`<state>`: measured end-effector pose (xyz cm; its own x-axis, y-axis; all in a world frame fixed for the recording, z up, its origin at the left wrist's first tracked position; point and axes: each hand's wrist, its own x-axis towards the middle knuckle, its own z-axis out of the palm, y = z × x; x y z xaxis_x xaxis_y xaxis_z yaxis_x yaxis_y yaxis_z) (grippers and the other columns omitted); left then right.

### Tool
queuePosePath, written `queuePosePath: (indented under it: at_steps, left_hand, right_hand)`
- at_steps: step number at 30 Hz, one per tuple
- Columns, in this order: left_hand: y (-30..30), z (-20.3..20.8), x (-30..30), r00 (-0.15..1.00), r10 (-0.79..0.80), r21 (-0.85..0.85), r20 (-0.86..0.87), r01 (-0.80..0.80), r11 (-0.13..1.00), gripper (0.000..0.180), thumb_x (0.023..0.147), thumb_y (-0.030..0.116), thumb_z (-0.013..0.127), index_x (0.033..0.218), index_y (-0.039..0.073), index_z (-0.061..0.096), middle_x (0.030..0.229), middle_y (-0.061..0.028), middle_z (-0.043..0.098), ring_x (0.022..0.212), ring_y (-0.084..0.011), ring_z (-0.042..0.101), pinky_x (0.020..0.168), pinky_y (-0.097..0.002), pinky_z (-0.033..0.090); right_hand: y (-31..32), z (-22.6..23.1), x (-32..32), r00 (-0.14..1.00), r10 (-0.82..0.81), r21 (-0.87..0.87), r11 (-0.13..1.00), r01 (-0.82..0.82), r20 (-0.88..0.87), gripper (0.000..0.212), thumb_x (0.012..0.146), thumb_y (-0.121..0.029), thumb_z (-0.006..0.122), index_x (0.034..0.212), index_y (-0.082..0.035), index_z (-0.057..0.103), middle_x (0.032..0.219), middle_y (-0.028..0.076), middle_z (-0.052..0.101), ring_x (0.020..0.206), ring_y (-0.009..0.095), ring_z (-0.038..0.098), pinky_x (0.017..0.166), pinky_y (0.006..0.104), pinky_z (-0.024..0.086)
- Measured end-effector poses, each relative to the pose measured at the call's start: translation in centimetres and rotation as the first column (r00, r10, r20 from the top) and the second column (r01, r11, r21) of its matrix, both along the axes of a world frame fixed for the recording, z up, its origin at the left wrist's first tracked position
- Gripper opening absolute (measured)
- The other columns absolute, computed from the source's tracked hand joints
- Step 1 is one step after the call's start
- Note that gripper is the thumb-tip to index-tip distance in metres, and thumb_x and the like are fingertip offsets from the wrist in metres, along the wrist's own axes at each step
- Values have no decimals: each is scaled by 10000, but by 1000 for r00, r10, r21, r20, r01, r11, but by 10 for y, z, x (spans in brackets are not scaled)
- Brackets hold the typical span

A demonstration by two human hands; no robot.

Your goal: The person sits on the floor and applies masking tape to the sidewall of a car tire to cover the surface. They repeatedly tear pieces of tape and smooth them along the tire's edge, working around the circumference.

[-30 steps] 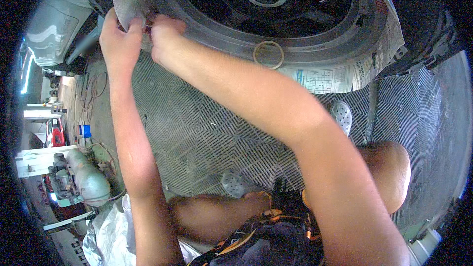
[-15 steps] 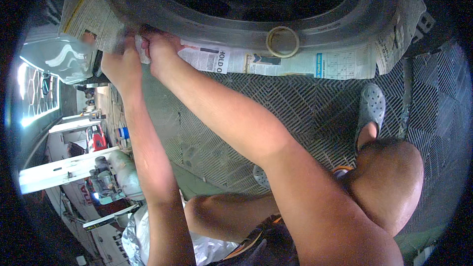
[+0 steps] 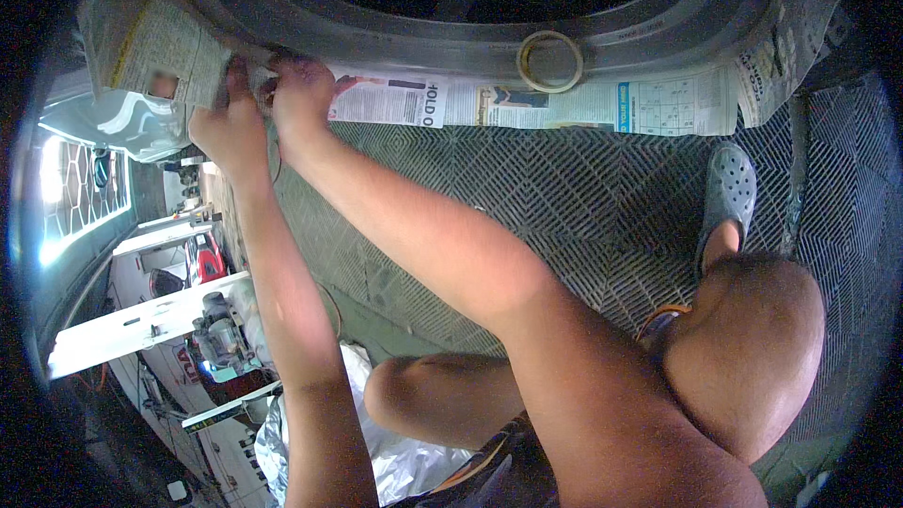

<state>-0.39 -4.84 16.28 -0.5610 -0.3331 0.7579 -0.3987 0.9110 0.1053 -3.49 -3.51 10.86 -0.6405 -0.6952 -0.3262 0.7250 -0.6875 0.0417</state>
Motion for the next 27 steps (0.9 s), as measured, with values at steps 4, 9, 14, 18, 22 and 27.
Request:
queuePosePath:
  at_steps: [4,9,14,18,22,27]
  left_hand:
    - [0,3,0,999,30,-44,26,-29,999,213,913,150,692,969,-42,764,855,-185,774,801,-312,770,744,-407,564]
    - [18,3,-12,1000,13,135,2,-13,991,200,900,135,677,932,-45,759,803,-185,766,728,-310,762,700,-414,563]
    - [9,2,-3,1000,23,126,-9,-22,992,205,892,149,694,913,-46,755,777,-186,756,712,-329,756,678,-424,557]
    - [3,3,-8,1000,-10,-72,15,11,997,214,893,159,700,913,-47,755,786,-194,754,725,-345,755,683,-429,556]
    - [0,2,-4,1000,0,-70,6,1,998,213,889,157,704,925,-46,757,801,-196,757,731,-333,757,684,-421,554]
    - [4,-3,-8,996,-45,85,-77,51,995,190,882,137,713,925,-43,757,777,-181,754,716,-317,754,671,-402,550]
  right_hand:
    - [0,3,0,997,-72,4,997,72,15,81,962,-58,551,1038,-33,565,889,85,609,635,172,556,549,330,448]
    - [3,-7,-6,999,-11,-136,991,16,32,159,936,-158,610,1014,-20,627,920,67,641,751,175,586,618,315,467]
    - [32,13,-8,995,93,-153,984,-97,-34,147,960,-174,608,1017,-48,657,906,45,660,754,162,602,636,291,465]
    - [17,1,-15,987,89,-47,994,-96,-130,146,962,-173,620,1041,-60,668,865,37,653,744,150,603,629,286,468]
    - [19,1,-14,994,98,-88,991,-101,-36,133,955,-171,641,1041,-74,668,833,20,642,703,137,597,610,299,475]
    - [16,-2,-12,985,165,-129,977,-169,-42,118,952,-162,653,1048,-96,671,823,12,652,688,134,616,584,308,477]
